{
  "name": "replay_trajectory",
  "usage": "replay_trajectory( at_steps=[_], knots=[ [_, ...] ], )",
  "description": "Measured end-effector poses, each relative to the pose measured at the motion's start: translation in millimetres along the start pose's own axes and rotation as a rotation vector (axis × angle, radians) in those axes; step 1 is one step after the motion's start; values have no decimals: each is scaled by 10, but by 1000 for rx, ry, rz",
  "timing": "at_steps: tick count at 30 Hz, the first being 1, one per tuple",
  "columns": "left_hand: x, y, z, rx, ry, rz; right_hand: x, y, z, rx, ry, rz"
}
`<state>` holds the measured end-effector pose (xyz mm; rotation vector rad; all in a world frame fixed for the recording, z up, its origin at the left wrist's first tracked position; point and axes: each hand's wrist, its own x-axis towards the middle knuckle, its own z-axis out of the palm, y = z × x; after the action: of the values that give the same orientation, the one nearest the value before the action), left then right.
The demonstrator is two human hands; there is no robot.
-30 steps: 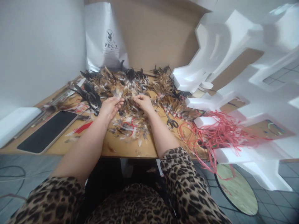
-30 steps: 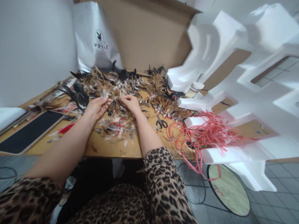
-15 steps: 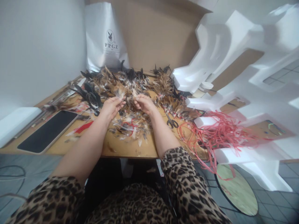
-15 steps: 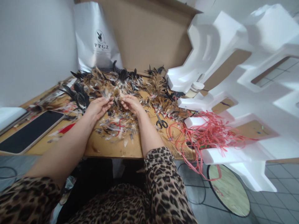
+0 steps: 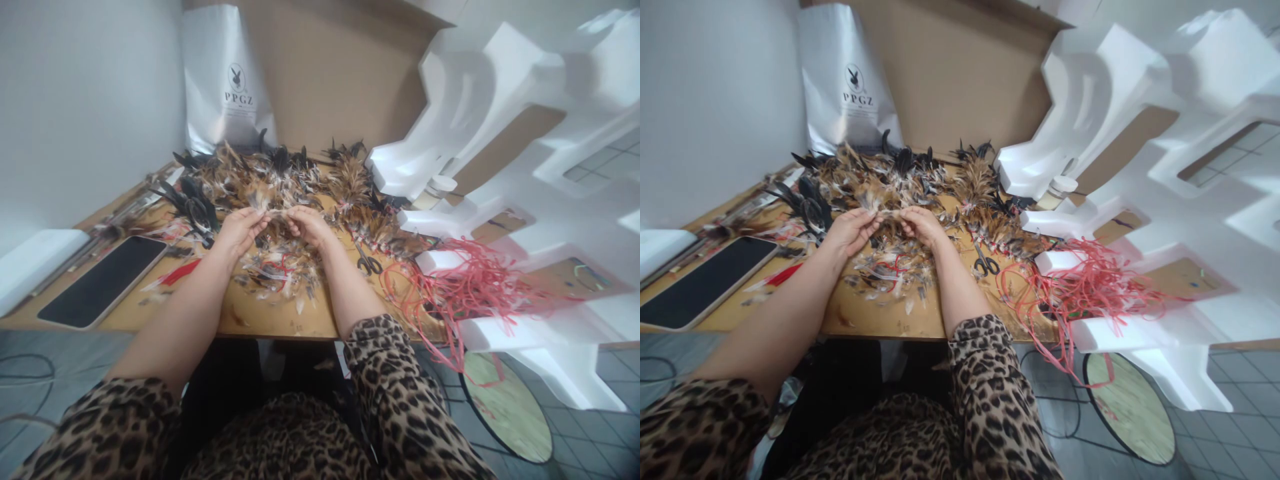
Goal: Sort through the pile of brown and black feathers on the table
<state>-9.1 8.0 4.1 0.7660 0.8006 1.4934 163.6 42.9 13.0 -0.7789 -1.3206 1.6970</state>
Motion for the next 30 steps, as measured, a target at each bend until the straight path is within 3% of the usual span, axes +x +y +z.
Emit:
replay_trajectory(
  at_steps=[5,9,13,16,19,24,30],
  knots=[
    [9,58,-2,-117,49,24,74,85,-43,-279,307,-23],
    [21,85,-24,-191,78,26,95,117,-45,-477,413,-102],
    [27,98,-49,-263,78,32,43,55,25,-553,371,-164],
    [15,104,-49,-260,91,39,-27,-25,140,-500,228,-55],
    [-21,103,-17,-201,45,27,-74,-75,263,-306,98,23],
    [-101,87,71,-113,-87,1,-61,-51,366,-22,130,17],
    [-119,76,71,-99,-156,-30,-25,-14,334,88,127,-8]
  ],
)
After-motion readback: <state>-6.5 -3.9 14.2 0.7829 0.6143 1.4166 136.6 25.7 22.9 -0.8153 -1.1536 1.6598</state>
